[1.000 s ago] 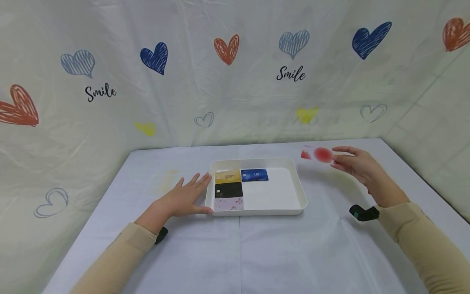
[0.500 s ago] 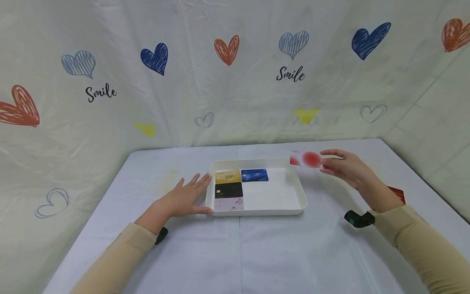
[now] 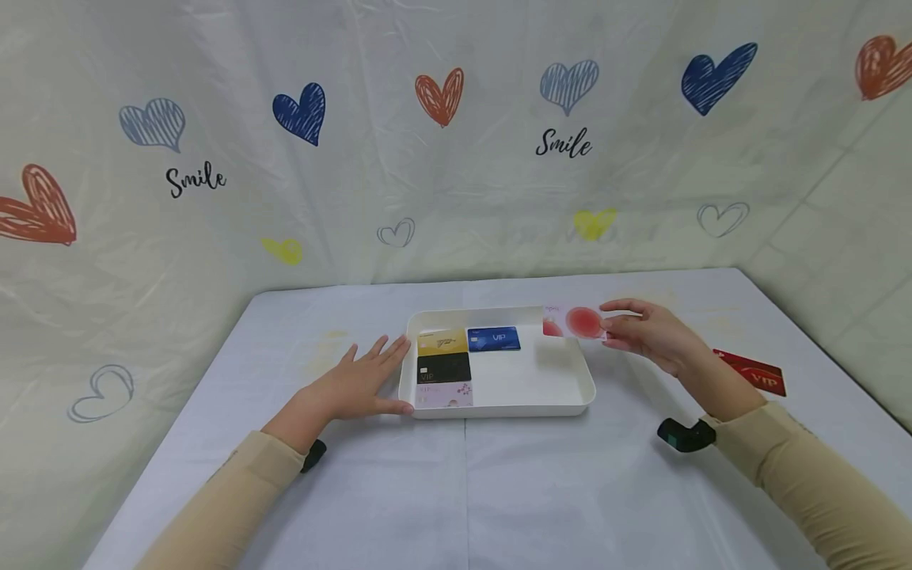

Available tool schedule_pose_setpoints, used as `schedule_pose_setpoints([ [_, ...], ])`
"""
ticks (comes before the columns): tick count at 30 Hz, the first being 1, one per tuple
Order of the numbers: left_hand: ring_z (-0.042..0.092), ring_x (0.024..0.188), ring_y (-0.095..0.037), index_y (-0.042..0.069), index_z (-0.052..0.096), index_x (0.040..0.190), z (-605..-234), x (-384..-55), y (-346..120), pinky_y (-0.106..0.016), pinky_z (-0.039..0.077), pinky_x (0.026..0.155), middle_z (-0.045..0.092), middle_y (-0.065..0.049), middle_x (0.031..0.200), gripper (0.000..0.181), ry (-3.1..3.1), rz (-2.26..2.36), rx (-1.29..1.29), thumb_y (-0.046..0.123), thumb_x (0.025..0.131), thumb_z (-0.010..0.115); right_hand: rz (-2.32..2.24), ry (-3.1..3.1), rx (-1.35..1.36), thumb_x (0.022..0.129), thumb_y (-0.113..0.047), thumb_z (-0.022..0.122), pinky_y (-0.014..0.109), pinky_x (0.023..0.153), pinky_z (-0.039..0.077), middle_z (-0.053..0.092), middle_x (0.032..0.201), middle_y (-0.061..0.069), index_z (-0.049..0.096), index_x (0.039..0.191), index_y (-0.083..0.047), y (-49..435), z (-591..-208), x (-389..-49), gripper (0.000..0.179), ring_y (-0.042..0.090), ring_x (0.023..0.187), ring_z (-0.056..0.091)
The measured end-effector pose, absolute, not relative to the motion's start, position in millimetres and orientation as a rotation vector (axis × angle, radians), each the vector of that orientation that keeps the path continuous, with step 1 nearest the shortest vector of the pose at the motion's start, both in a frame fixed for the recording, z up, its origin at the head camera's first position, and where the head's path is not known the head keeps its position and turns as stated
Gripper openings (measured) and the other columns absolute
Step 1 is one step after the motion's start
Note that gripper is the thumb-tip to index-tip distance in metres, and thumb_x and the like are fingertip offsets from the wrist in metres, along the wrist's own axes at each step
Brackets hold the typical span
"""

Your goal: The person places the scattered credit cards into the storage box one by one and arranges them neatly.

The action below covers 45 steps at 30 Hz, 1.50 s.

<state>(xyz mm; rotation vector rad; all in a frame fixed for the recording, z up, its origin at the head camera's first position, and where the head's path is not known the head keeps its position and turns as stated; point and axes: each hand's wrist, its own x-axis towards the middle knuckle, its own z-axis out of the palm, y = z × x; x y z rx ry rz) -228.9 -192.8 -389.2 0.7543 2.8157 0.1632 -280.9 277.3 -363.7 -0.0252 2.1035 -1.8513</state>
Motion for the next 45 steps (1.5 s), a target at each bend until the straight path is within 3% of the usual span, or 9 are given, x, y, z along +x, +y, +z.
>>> schedule_pose_setpoints([
  [14,0.008,0.156,-0.037,0.008,0.011,0.166,-389,-228,-193,-0.070,0.008,0.117,0.012,-0.008,0.171,0.113,2.815,0.178,0.750,0.072,0.088,0.062,-1.817,2.020,-0.106,0.103,-0.009,0.062,0.025,0.080,0.058,0.069,0.098,0.001,0.042,0.141,0.003,240,-369,-272,0.045,0.013,0.083,0.070],
  [30,0.007,0.156,-0.037,0.009,0.012,0.166,-389,-228,-192,-0.069,0.008,0.118,0.013,-0.008,0.171,0.112,2.823,0.184,0.752,0.073,0.088,0.062,-1.824,1.954,-0.203,0.102,0.001,0.060,0.037,0.087,0.058,0.064,0.097,0.005,0.050,0.130,0.002,200,-372,-272,0.030,0.013,0.086,0.068],
  [45,0.007,0.156,-0.037,0.009,0.012,0.166,-388,-227,-191,-0.070,0.008,0.117,0.013,-0.008,0.171,0.112,2.821,0.188,0.753,0.072,0.088,0.063,-1.745,1.974,-0.108,0.103,0.000,0.057,0.027,0.078,0.060,0.059,0.101,0.009,0.042,0.139,0.004,173,-386,-283,0.039,0.013,0.081,0.066],
])
